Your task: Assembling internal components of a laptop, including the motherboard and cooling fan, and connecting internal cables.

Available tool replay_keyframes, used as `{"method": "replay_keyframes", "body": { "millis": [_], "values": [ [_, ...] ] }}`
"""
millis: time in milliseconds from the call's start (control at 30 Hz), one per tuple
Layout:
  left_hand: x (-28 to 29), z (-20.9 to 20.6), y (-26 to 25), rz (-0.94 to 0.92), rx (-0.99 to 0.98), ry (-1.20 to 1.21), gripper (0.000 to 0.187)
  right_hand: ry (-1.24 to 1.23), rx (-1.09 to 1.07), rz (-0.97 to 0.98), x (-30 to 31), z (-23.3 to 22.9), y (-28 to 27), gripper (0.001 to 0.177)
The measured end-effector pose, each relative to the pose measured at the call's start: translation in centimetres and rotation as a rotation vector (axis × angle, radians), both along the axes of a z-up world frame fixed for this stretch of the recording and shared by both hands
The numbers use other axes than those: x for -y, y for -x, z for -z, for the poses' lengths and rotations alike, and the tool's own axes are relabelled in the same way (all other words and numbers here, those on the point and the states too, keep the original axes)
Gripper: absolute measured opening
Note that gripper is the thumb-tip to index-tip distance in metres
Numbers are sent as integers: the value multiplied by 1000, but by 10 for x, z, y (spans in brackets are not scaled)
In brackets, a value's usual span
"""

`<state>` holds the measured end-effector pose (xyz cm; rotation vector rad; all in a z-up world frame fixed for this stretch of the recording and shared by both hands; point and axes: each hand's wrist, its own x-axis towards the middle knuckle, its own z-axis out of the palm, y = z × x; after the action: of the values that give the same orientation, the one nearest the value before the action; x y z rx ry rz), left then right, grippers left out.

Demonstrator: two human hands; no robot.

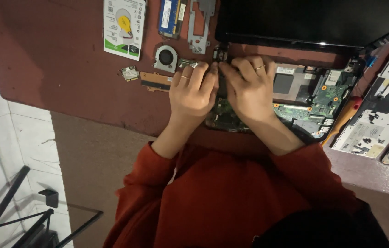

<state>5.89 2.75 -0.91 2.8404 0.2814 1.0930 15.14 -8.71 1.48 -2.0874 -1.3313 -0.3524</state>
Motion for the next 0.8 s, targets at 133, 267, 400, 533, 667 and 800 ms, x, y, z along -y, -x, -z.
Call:
{"method": "replay_keyframes", "body": {
  "millis": [133,267,400,533,667,800],
  "values": [
    [1,-5,4,-1,-31,-21,17,8,6,22,9,12,1,7],
    [0,0,6,11,-55,45,18,59,-42,104,44,15,-8,27],
    [8,-11,2,15,68,146,28,71,-131,122,78,-2,-5,19],
    [27,5,7,110,33,201,26,60,-175,145,84,7,5,24],
    [44,-2,2,124,-24,215,26,30,-202,152,73,12,3,25],
    [49,-3,0,99,-23,125,29,21,-334,146,67,2,-4,28]
  ]
}}
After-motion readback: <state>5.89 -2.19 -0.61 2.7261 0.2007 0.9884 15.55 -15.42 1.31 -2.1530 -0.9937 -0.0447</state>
